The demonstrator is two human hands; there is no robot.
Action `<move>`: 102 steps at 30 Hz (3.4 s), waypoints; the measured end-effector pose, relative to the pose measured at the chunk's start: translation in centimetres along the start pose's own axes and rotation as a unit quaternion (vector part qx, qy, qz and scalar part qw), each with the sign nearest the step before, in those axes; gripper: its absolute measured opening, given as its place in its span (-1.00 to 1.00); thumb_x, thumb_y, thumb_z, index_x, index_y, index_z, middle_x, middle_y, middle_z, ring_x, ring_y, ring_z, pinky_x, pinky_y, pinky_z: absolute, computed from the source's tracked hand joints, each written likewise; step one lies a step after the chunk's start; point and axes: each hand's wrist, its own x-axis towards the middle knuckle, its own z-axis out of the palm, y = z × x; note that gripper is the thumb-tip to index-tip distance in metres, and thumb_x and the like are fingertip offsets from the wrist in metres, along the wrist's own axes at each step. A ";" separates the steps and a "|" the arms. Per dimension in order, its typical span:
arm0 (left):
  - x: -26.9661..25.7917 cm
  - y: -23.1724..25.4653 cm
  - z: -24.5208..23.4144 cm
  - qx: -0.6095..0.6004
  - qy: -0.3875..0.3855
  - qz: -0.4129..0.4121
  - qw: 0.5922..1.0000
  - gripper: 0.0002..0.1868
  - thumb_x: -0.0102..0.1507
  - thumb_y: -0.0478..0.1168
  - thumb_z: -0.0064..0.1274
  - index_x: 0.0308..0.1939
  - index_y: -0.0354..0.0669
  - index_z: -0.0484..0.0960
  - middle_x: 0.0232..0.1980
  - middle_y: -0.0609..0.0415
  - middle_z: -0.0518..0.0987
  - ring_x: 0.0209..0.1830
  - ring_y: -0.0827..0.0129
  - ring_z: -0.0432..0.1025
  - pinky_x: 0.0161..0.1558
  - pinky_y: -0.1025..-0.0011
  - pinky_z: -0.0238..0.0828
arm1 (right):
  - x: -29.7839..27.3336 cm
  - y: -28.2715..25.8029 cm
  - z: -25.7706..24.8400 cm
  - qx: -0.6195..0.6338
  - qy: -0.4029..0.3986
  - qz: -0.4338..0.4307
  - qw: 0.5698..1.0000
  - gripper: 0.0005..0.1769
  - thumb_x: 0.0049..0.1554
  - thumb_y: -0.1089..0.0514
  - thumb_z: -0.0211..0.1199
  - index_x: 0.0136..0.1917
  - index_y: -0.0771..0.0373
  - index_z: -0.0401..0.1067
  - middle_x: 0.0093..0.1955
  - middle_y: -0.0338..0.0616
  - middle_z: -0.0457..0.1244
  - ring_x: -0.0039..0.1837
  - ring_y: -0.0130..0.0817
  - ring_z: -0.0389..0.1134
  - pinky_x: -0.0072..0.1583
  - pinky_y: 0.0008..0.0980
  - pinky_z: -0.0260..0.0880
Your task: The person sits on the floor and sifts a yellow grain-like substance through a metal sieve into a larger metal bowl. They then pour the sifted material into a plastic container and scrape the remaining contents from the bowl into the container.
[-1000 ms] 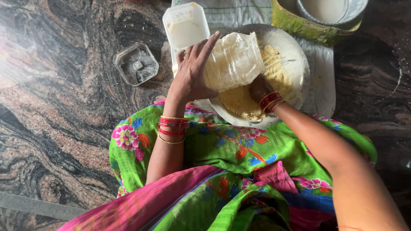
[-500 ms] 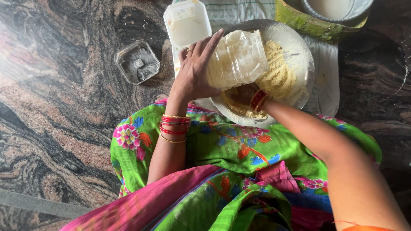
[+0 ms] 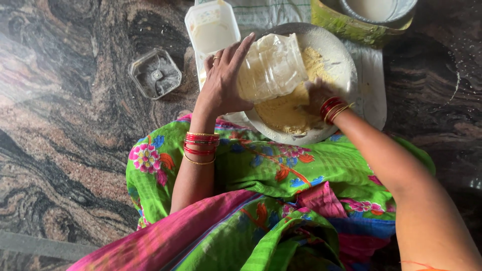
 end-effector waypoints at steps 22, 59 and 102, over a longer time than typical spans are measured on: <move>-0.1 0.0 0.4 0.010 -0.003 0.003 1.000 0.54 -0.39 -0.09 0.54 0.61 0.18 -0.03 0.48 -0.12 0.31 0.53 -0.11 0.15 0.42 -0.17 -0.01 | 1.5 -0.2 1.6 0.480 -0.184 0.066 0.855 -0.31 0.01 -0.13 0.37 0.33 0.20 0.39 0.23 0.04 0.38 0.17 -0.06 0.40 0.15 -0.07 0.45; 0.3 0.1 -0.1 -0.004 -0.027 -0.030 0.999 0.54 -0.43 -0.11 0.50 0.60 0.13 -0.02 0.47 -0.07 0.32 0.50 -0.05 0.20 0.41 -0.18 0.02 | 6.3 1.5 3.9 -0.051 0.232 0.003 0.971 -0.51 0.14 -0.02 0.23 0.19 0.39 0.42 0.17 0.25 0.33 0.38 0.10 0.24 0.37 -0.02 0.18; 0.1 0.2 0.4 0.016 -0.016 -0.025 0.999 0.61 -0.45 -0.05 0.57 0.59 0.18 -0.08 0.43 -0.14 0.33 0.48 -0.12 0.17 0.42 -0.19 -0.04 | 3.7 -6.2 6.3 0.049 -0.136 -0.051 0.988 -0.10 0.13 -0.47 0.09 0.39 0.28 0.47 0.26 0.16 0.45 0.29 -0.07 0.48 0.38 -0.20 0.47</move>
